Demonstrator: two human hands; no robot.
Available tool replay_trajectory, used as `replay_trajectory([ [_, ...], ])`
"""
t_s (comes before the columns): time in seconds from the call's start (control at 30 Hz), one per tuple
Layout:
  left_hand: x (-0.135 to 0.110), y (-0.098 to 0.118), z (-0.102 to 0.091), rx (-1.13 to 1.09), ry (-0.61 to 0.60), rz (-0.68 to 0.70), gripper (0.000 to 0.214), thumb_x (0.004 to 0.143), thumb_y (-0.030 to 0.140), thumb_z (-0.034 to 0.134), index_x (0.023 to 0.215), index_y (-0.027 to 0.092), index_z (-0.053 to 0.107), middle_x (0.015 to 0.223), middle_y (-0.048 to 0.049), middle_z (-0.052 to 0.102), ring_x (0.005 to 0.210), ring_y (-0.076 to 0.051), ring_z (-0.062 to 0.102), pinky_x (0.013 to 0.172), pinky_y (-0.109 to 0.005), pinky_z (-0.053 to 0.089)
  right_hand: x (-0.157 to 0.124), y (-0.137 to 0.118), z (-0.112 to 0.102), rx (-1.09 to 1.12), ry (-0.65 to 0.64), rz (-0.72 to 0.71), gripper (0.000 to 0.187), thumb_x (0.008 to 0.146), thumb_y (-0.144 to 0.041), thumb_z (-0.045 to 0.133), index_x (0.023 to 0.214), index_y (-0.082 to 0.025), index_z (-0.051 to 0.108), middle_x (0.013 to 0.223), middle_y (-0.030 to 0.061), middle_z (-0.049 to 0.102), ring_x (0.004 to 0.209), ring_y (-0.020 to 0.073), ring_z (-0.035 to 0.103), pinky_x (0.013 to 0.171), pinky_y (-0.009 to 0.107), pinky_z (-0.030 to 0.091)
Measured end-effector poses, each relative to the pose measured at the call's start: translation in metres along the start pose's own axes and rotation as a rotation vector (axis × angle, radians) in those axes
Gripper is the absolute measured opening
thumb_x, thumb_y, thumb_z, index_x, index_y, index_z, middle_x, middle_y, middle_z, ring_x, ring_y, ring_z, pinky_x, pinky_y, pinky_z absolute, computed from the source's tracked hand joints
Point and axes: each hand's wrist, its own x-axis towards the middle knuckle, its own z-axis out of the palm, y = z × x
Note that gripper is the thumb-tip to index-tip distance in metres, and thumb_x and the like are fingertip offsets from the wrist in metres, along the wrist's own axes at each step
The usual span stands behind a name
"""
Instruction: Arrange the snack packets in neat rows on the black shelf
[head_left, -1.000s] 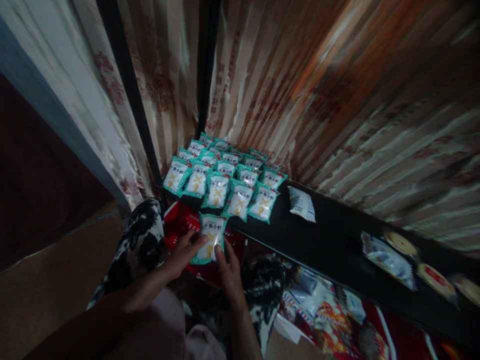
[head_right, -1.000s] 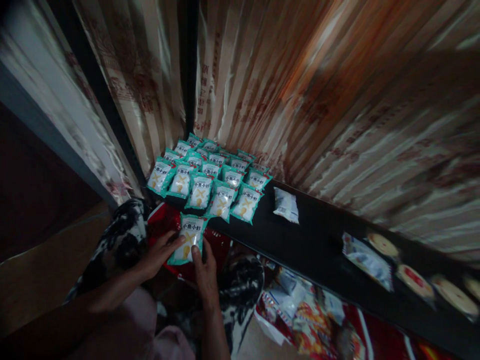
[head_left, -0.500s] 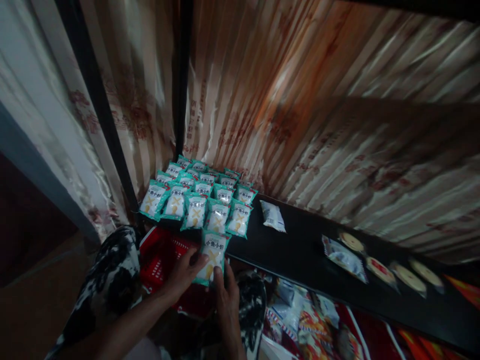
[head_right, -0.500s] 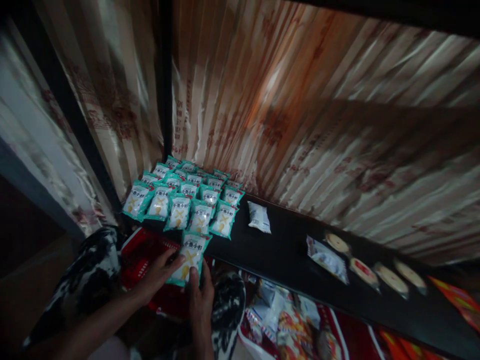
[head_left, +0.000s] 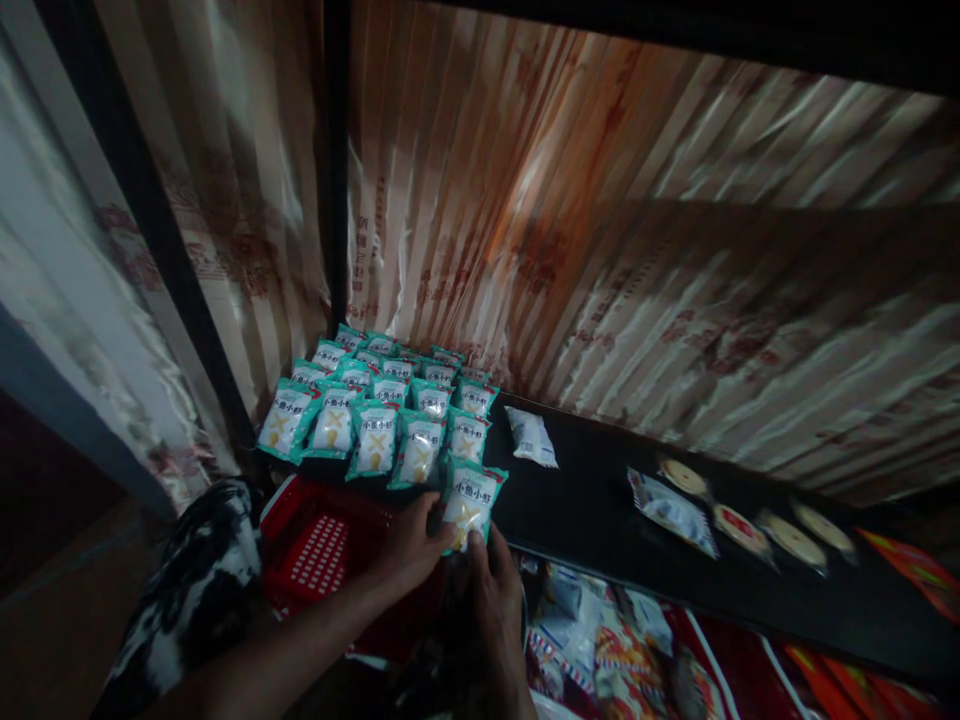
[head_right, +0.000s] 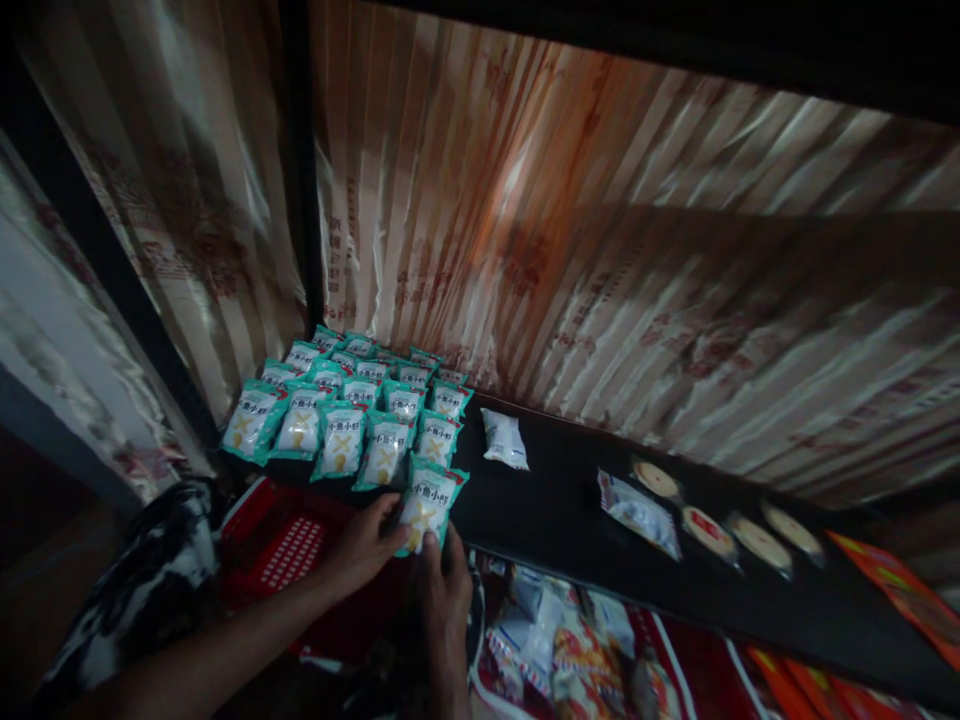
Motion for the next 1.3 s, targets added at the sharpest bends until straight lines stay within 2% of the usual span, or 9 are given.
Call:
replay_trajectory([
  [0.2,0.004,0.003,0.013,0.129,0.060,0.164,0.046,0.076,0.021,0.049,0.121,0.015,0.049,0.125,-0.0120,0.057,0.116,-0.022,0.052,0.100,-0.036,0.040,0.019,0.001,-0.002,0.029,0.053,0.007,0.066,0.075,-0.059,0.051,0.122,-0.013,0.055,0.114,0.0135,0.065,0.105,0.0283,0.060,0.089,0.036,0.045],
  [0.33,0.005,-0.009,0.024,0.204,0.127,0.340,0.048,0.074,0.016,0.049,0.122,0.017,0.047,0.130,-0.0116,0.052,0.122,-0.023,0.047,0.105,-0.041,0.037,0.028,-0.003,0.000,0.042,0.039,0.008,0.066,0.076,-0.058,0.051,0.124,-0.013,0.053,0.108,0.0126,0.068,0.098,0.0280,0.062,0.084,0.037,0.047],
  [0.47,0.009,-0.021,0.032,0.250,0.131,0.416,0.052,0.074,0.015,0.048,0.126,0.014,0.044,0.134,-0.0152,0.047,0.127,-0.025,0.042,0.106,-0.045,0.036,0.038,-0.001,0.001,0.038,0.038,-0.037,0.066,0.076,-0.057,0.052,0.125,-0.013,0.053,0.110,0.0124,0.067,0.100,0.0280,0.062,0.086,0.037,0.046],
  [0.8,0.013,-0.017,0.031,0.304,0.117,0.404,0.050,0.075,0.015,0.047,0.125,0.012,0.047,0.136,-0.0159,0.046,0.127,-0.026,0.042,0.107,-0.044,0.037,0.059,0.008,0.000,-0.050,0.046,-0.107,0.063,0.076,-0.056,0.052,0.123,-0.014,0.055,0.114,0.0135,0.065,0.104,0.0278,0.059,0.092,0.040,0.042],
  [1.1,0.020,-0.017,0.030,0.294,0.142,0.417,0.049,0.075,0.015,0.048,0.125,0.015,0.048,0.135,-0.0134,0.048,0.126,-0.027,0.044,0.105,-0.047,0.038,0.065,0.004,0.004,-0.023,0.024,-0.140,0.063,0.078,-0.055,0.049,0.124,-0.013,0.054,0.114,0.0135,0.065,0.103,0.0267,0.060,0.091,0.039,0.043],
  [1.3,0.022,-0.020,0.032,0.294,0.131,0.402,0.049,0.076,0.015,0.047,0.125,0.014,0.047,0.135,-0.0153,0.046,0.127,-0.027,0.042,0.106,-0.047,0.037,0.065,0.010,0.004,-0.102,0.028,-0.145,0.065,0.078,-0.056,0.048,0.128,-0.015,0.050,0.116,0.0132,0.064,0.106,0.0268,0.059,0.092,0.039,0.042],
])
